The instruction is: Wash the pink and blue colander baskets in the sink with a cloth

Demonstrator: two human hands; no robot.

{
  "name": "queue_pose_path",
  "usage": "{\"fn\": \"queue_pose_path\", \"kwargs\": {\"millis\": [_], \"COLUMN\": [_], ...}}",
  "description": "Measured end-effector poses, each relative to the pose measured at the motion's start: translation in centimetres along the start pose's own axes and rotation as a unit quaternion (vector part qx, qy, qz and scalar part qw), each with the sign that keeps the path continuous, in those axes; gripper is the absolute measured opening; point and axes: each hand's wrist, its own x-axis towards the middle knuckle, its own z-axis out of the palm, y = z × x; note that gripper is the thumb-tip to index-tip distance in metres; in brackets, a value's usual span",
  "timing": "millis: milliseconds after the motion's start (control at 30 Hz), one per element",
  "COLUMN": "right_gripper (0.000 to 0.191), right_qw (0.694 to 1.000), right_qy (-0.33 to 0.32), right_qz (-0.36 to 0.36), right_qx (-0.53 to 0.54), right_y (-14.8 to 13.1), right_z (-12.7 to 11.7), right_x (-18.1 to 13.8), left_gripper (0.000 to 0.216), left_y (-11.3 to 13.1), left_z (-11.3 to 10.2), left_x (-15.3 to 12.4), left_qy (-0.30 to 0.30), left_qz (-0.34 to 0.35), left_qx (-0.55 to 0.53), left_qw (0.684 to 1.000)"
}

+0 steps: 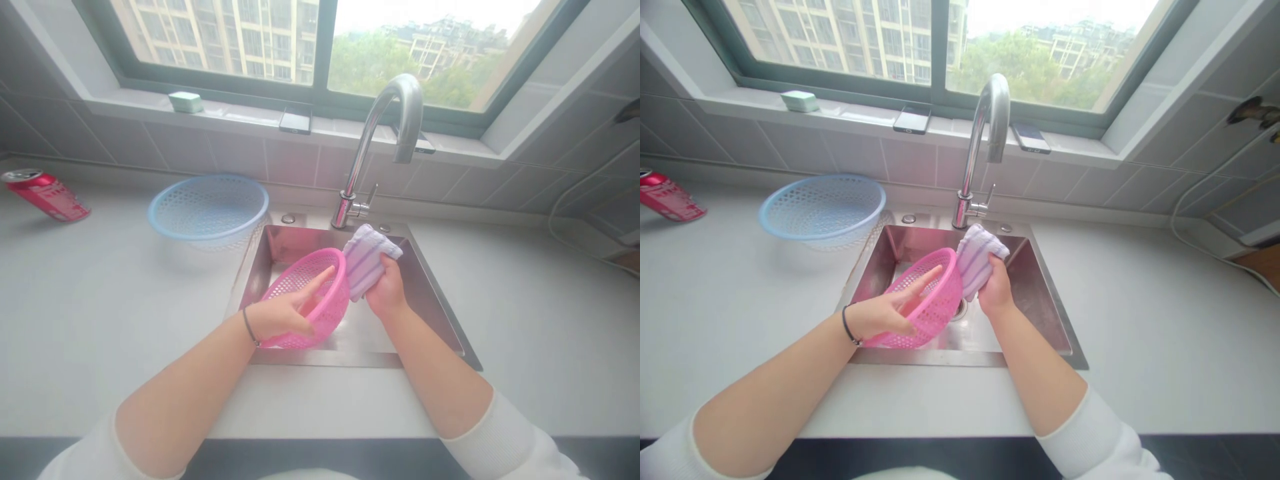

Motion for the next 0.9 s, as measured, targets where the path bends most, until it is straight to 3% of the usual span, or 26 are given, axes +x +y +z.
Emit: {"fn": "queue_pose_path", "kwargs": {"millis": [167,233,300,400,467,567,633,667,700,800,833,900], "right_gripper": [0.044,0.043,0.041,0.036,0.036,0.036,0.036,0.037,0.039,0.042,0.041,0.039], "right_qw": [0.999,0.998,0.995,0.977,0.933,0.816,0.765,0.762,0.777,0.863,0.873,0.848], "right_qy": [0.045,0.053,0.030,-0.062,-0.151,-0.274,-0.319,-0.321,-0.307,-0.209,-0.186,-0.188], "right_qz": [-0.022,-0.041,-0.062,-0.110,-0.196,-0.346,-0.394,-0.398,-0.385,-0.287,-0.272,-0.308], "right_qx": [0.022,-0.014,-0.073,-0.171,-0.261,-0.372,-0.398,-0.398,-0.392,-0.358,-0.359,-0.389], "right_y": [-0.2,-0.4,-0.9,-2.1,-3.1,-4.2,-4.5,-4.5,-4.4,-4.2,-4.2,-4.4], "right_z": [-0.1,-0.1,0.1,1.1,1.9,2.5,2.3,2.1,1.8,1.3,1.4,2.0], "right_x": [0.2,0.0,-0.6,-2.1,-3.2,-3.8,-3.3,-2.9,-2.4,-1.4,-1.5,-2.2], "left_gripper": [0.057,0.047,0.045,0.043,0.044,0.050,0.053,0.052,0.050,0.045,0.044,0.042], "left_y": [0.2,0.1,0.0,-0.3,-0.4,-0.3,-0.3,-0.3,-0.4,-0.5,-0.5,-0.6], "left_z": [-0.6,-0.6,-0.2,0.5,0.8,0.4,0.0,-0.1,-0.1,-0.1,0.0,-0.1], "left_x": [0.7,1.2,1.7,2.2,2.3,2.1,1.9,1.9,2.0,2.3,2.3,2.4], "left_qy": [0.105,0.118,0.105,0.072,0.077,0.090,0.083,0.074,0.064,0.035,0.031,0.035], "left_qz": [0.050,0.083,0.098,0.101,0.108,0.089,0.074,0.074,0.079,0.101,0.106,0.112], "left_qx": [-0.045,-0.081,-0.119,-0.174,-0.202,-0.228,-0.236,-0.237,-0.237,-0.229,-0.230,-0.241], "left_qw": [0.992,0.986,0.982,0.977,0.970,0.965,0.965,0.966,0.966,0.967,0.967,0.963]}}
